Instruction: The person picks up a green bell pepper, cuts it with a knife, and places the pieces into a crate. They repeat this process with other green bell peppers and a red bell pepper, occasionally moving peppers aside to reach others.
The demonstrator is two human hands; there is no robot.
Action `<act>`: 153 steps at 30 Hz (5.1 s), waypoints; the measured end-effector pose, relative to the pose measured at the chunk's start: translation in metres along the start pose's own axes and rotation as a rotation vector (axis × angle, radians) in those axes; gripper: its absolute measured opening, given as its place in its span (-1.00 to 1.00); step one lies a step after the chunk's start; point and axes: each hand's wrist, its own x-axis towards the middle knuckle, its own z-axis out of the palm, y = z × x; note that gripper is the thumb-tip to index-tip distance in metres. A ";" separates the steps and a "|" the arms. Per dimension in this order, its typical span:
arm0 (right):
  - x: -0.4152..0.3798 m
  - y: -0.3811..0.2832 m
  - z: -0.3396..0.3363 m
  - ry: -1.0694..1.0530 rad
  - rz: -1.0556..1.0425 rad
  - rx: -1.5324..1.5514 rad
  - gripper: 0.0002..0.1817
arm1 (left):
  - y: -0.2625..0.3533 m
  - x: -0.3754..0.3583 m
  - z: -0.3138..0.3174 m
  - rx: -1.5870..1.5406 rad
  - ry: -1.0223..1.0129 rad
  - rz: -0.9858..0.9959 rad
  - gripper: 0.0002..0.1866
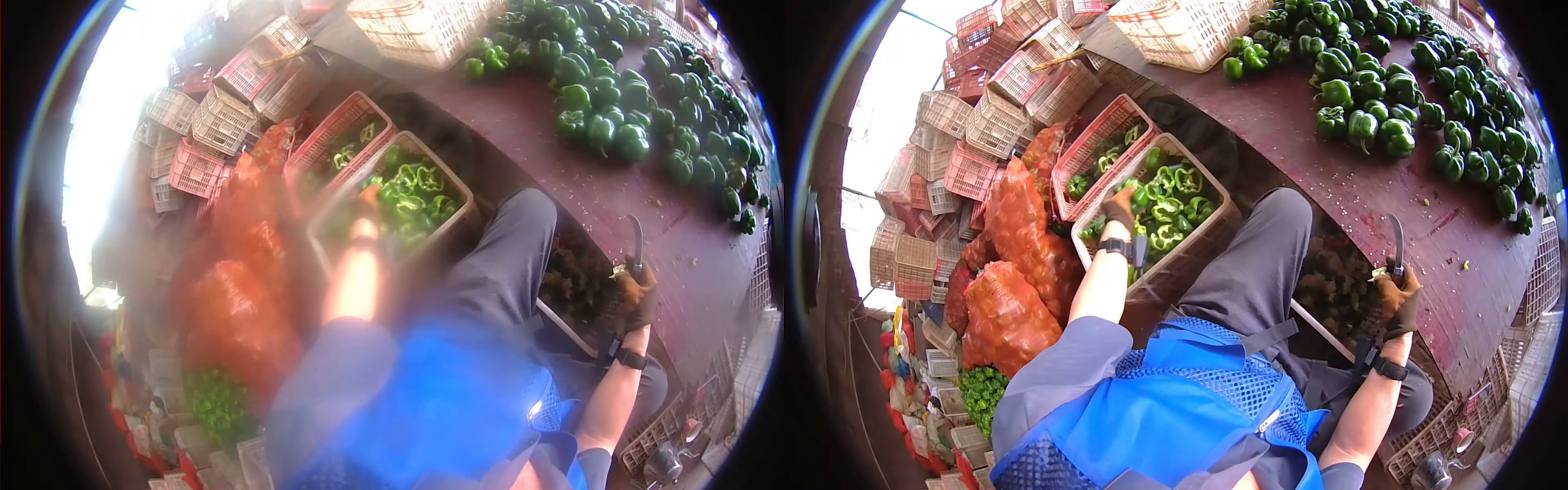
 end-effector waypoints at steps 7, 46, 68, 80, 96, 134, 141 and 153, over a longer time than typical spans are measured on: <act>-0.003 -0.007 0.004 -0.045 0.031 0.008 -0.67 | -0.052 -0.004 -0.126 0.513 0.116 -0.004 -0.73; 0.010 -0.018 -0.011 0.440 0.079 0.331 -0.62 | 0.215 -0.337 0.366 -0.125 -1.266 0.879 -0.43; 0.034 -0.006 -0.016 0.311 0.263 -0.315 -0.21 | 0.200 -0.374 0.378 -0.224 -1.391 0.337 -0.46; 0.015 0.009 -0.012 0.237 0.254 -0.278 -0.20 | 0.217 -0.377 0.380 0.062 -1.320 0.473 -0.27; 0.000 -0.022 -0.030 0.235 0.127 0.642 -0.38 | 0.202 -0.376 0.344 0.024 -1.621 0.366 -0.33; 0.011 -0.018 -0.019 0.409 0.057 0.784 -0.58 | 0.244 -0.423 0.297 -0.295 -1.267 0.586 -0.38; 0.009 -0.025 -0.022 0.347 0.116 0.693 -0.62 | 0.217 -0.402 0.309 -0.478 -1.411 -0.076 -0.36; 0.008 -0.018 -0.027 0.192 0.184 0.771 -0.62 | 0.206 -0.390 0.310 -0.644 -1.447 -0.557 -0.47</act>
